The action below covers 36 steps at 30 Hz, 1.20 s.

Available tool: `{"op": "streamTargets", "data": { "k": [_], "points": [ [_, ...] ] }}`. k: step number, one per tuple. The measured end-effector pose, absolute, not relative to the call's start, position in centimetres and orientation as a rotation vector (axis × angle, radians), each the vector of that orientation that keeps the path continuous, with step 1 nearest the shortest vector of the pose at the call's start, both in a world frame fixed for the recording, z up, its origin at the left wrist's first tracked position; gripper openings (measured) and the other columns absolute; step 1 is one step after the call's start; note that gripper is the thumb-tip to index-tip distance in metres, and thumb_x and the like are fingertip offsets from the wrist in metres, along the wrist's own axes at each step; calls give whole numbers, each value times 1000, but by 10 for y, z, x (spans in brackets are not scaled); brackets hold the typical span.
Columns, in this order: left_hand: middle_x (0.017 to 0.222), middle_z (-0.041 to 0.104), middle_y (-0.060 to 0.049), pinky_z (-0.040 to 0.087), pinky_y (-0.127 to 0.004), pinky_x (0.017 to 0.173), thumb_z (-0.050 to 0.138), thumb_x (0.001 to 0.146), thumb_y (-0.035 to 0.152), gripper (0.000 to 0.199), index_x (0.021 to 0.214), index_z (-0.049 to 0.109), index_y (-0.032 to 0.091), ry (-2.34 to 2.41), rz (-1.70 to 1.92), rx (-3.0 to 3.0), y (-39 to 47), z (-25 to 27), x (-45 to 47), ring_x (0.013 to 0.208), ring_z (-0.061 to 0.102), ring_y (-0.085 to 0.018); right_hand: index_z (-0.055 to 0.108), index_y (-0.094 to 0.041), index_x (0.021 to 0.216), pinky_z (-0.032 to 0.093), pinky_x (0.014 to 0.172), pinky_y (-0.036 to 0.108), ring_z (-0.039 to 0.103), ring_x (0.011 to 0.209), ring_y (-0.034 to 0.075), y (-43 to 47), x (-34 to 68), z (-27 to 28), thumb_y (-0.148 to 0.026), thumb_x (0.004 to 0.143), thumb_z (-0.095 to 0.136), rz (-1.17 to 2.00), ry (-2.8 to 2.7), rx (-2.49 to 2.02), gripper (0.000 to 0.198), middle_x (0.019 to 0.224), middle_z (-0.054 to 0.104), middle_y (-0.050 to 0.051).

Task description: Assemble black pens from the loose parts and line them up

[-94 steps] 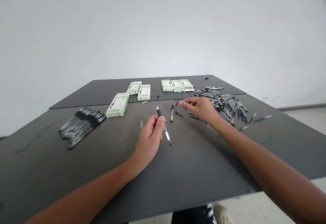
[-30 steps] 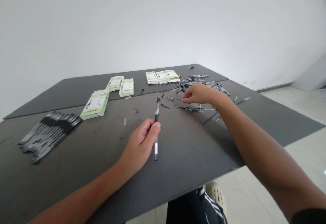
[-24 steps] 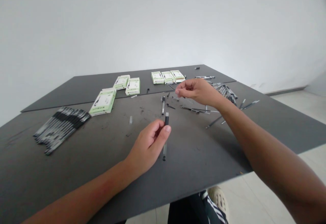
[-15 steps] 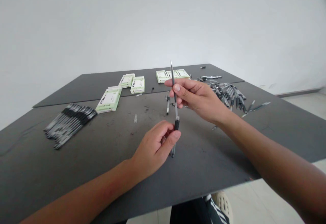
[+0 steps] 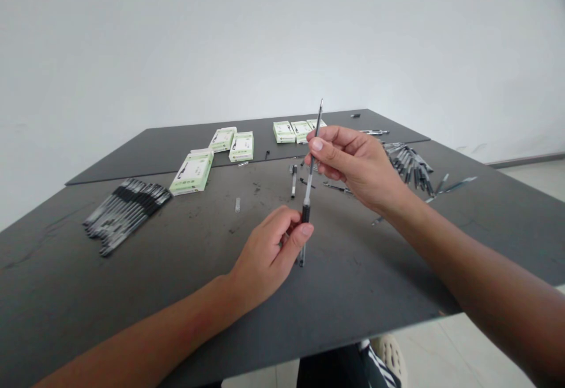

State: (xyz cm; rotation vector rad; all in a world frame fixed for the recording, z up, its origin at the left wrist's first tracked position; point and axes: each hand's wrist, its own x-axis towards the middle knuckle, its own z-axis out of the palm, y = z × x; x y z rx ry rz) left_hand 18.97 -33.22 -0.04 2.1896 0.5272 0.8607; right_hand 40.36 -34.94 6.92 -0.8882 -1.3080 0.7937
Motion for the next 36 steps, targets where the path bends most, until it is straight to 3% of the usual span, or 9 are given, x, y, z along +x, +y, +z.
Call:
{"op": "streamTargets", "data": {
  "k": [12, 23, 28, 32, 36],
  "points": [
    [85, 57, 2, 42, -28, 72, 54, 112, 34, 24, 93, 61, 21, 512, 875, 2199, -331, -2, 190, 76, 56, -15, 80, -22, 102, 34, 46, 25, 51, 59, 9, -349, 408, 71, -51, 88, 87, 710, -1315, -920, 33, 83, 74, 1],
    [82, 56, 2, 42, -28, 71, 53, 112, 37, 27, 91, 58, 22, 554, 851, 2170, -331, -2, 191, 74, 56, -15, 81, -22, 96, 53, 60, 27, 65, 69, 13, -352, 405, 73, -53, 76, 95, 651, -1379, -927, 39, 82, 78, 1],
    [78, 56, 3, 44, -28, 69, 51, 112, 41, 28, 93, 58, 22, 594, 846, 2090, -333, -2, 191, 70, 56, -14, 86, -21, 107, 58, 71, 30, 73, 80, 17, -357, 404, 68, -48, 82, 92, 735, -1532, -971, 37, 89, 83, 5],
    [76, 56, 3, 45, -28, 67, 50, 112, 44, 29, 95, 58, 22, 617, 826, 2080, -334, -2, 190, 69, 56, -15, 86, -26, 119, 54, 64, 30, 73, 81, 18, -355, 416, 69, -61, 91, 80, 693, -1563, -1034, 45, 97, 84, 7],
    [74, 56, 3, 45, -28, 65, 50, 112, 45, 31, 92, 57, 23, 654, 812, 2095, -333, -2, 190, 67, 56, -15, 88, -25, 98, 47, 57, 31, 67, 74, 17, -343, 445, 70, -75, 94, 67, 389, -1476, -1164, 54, 95, 82, 8]
  ]
}}
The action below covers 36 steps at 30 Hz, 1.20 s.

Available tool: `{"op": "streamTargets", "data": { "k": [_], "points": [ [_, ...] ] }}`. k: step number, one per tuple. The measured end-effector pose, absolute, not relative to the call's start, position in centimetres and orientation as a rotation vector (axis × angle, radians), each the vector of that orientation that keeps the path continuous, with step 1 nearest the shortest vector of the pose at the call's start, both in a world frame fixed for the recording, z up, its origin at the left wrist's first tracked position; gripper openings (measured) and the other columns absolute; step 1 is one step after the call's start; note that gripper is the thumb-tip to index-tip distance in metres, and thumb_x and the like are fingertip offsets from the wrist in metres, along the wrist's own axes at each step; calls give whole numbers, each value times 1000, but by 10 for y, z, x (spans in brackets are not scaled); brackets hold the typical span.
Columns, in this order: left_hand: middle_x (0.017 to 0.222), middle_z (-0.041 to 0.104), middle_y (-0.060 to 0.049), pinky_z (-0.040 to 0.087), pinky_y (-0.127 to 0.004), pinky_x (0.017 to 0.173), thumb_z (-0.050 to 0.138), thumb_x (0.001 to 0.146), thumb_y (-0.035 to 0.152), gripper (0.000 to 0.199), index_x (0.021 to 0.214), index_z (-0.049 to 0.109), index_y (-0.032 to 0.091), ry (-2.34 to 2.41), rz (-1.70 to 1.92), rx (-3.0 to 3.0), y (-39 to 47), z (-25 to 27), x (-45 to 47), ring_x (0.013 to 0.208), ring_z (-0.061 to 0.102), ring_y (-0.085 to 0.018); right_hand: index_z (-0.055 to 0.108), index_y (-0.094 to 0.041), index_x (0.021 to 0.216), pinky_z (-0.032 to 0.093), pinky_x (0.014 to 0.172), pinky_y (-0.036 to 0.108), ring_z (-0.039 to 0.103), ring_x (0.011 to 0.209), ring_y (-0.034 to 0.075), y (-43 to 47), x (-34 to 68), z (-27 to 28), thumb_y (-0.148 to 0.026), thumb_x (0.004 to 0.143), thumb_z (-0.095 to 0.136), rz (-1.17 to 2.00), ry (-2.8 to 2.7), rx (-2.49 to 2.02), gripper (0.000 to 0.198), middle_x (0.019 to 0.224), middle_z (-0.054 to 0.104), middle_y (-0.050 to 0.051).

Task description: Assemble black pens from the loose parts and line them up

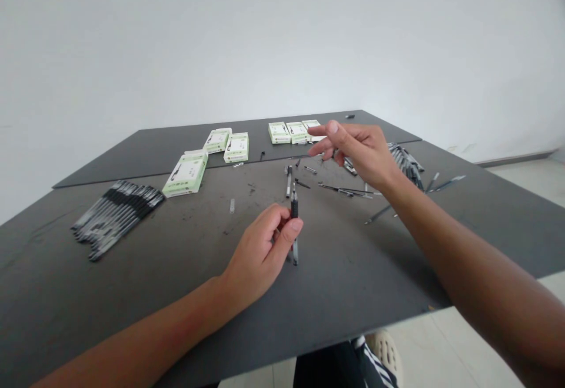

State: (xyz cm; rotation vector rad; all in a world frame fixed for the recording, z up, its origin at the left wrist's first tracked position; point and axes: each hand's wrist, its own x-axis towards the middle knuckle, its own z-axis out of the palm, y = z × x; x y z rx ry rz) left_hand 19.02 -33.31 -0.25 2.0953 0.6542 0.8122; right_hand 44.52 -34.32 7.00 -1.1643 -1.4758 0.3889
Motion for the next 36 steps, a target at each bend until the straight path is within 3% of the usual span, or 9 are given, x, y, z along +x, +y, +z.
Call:
{"op": "streamTargets", "data": {
  "k": [6, 11, 17, 25, 36],
  "points": [
    [74, 57, 3, 45, -29, 64, 49, 112, 46, 31, 92, 57, 22, 658, 812, 2107, -332, -1, 191, 66, 57, -15, 86, -21, 84, 39, 57, 35, 55, 57, 15, -334, 501, 68, -73, 88, 73, 163, -1656, -1764, 54, 62, 69, 3],
    [73, 56, 4, 45, -29, 64, 48, 112, 47, 32, 94, 57, 22, 667, 801, 2088, -332, -1, 192, 65, 55, -15, 89, -23, 99, 49, 74, 37, 72, 80, 22, -329, 524, 64, -66, 84, 76, 307, -1982, -2057, 47, 88, 83, 5],
    [73, 55, 4, 45, -28, 63, 49, 112, 47, 32, 94, 58, 22, 664, 791, 2088, -333, -4, 192, 65, 55, -15, 90, -27, 101, 52, 81, 37, 76, 89, 25, -329, 539, 62, -67, 82, 79, 446, -2067, -2086, 46, 97, 86, 4],
    [74, 56, 3, 45, -28, 63, 48, 112, 45, 31, 94, 58, 23, 654, 793, 2109, -333, -4, 192, 66, 56, -15, 90, -30, 97, 54, 83, 37, 78, 94, 30, -335, 537, 67, -60, 75, 86, 745, -2120, -2106, 37, 97, 87, 2],
    [75, 58, 2, 46, -29, 64, 48, 113, 47, 32, 95, 59, 22, 662, 789, 2128, -332, -2, 192, 67, 57, -16, 89, -28, 95, 55, 80, 37, 78, 92, 30, -329, 534, 59, -52, 72, 87, 721, -2155, -2134, 33, 95, 86, 2]
  ]
}}
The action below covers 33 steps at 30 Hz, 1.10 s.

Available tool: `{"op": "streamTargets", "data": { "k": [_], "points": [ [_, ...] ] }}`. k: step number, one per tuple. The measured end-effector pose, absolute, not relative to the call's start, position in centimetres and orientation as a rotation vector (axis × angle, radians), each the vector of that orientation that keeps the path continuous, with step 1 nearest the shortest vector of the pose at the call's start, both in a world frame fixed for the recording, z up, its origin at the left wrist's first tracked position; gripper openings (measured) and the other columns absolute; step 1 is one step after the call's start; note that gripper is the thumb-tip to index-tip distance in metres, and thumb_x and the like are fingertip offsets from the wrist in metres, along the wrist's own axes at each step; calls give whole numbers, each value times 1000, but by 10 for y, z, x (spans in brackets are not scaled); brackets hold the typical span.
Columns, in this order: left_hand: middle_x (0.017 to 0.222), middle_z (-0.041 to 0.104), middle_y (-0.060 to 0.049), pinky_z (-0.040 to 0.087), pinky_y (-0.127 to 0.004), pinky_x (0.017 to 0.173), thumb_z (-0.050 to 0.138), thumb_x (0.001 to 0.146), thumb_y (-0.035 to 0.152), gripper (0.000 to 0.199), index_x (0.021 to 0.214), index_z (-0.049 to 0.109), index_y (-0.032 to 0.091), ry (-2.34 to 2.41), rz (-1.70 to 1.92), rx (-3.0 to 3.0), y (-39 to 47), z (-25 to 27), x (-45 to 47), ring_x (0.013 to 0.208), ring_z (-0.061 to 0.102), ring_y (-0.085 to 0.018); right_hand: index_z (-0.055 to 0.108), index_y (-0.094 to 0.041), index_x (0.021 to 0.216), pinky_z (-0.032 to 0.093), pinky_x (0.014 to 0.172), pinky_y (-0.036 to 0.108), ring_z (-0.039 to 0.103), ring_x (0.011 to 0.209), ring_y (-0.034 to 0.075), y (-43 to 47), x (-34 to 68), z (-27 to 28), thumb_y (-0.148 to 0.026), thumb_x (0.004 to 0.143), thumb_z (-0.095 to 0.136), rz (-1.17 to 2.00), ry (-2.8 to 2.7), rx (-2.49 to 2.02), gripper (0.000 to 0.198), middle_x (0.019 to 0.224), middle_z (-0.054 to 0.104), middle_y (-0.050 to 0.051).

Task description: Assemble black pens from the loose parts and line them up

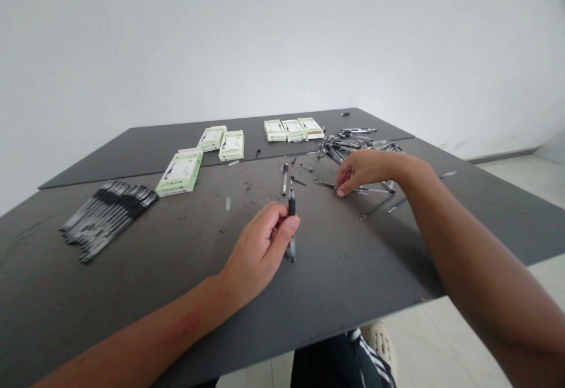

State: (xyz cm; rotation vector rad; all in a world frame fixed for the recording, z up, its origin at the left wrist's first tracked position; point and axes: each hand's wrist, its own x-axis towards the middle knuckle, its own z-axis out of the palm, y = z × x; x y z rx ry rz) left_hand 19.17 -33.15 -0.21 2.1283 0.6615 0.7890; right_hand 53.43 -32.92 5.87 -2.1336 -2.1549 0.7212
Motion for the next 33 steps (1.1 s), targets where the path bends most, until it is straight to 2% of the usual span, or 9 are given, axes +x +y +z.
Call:
{"op": "streamTargets", "data": {
  "k": [8, 10, 13, 18, 24, 28, 33],
  "points": [
    [76, 57, 2, 44, -29, 67, 49, 112, 42, 29, 93, 58, 23, 627, 800, 2152, -335, 1, 192, 71, 58, -17, 88, -27, 93, 54, 79, 37, 78, 89, 29, -330, 531, 61, -55, 75, 85, 727, -2171, -2149, 34, 93, 86, 4],
    [79, 57, 2, 44, -29, 69, 48, 113, 42, 29, 93, 59, 23, 609, 807, 2156, -334, 0, 192, 74, 58, -17, 88, -26, 93, 53, 77, 37, 77, 87, 28, -328, 530, 60, -62, 78, 83, 588, -2141, -2147, 40, 92, 85, 5],
    [82, 56, 1, 43, -30, 72, 48, 113, 42, 30, 93, 58, 23, 590, 795, 2167, -333, -2, 191, 76, 56, -17, 89, -25, 102, 51, 77, 38, 75, 87, 28, -321, 526, 54, -68, 88, 72, 180, -1968, -2127, 49, 95, 84, 8],
    [83, 53, 2, 41, -30, 73, 46, 114, 42, 32, 90, 54, 23, 565, 785, 2169, -332, -5, 190, 76, 54, -17, 87, -23, 119, 53, 85, 40, 76, 97, 29, -312, 533, 39, -59, 97, 64, -153, -1816, -2039, 48, 108, 85, 11],
    [86, 55, 1, 41, -30, 74, 46, 115, 40, 29, 91, 52, 23, 541, 773, 2174, -332, -7, 190, 81, 57, -18, 82, -16, 129, 49, 108, 45, 71, 124, 34, -308, 567, 20, -49, 103, 56, -368, -1722, -2094, 49, 129, 81, 16],
    [86, 55, 1, 40, -31, 73, 45, 115, 41, 30, 92, 52, 23, 538, 766, 2155, -332, -8, 190, 81, 57, -18, 81, -24, 132, 44, 111, 51, 64, 134, 37, -300, 575, 4, -46, 105, 54, -411, -1744, -2115, 44, 138, 78, 12],
    [88, 55, 1, 38, -31, 75, 45, 115, 39, 28, 94, 53, 23, 527, 740, 2122, -332, -11, 190, 81, 56, -17, 83, -28, 126, 40, 113, 56, 64, 132, 36, -287, 568, -13, -46, 107, 51, -433, -1843, -2091, 41, 136, 79, 8]
  ]
}}
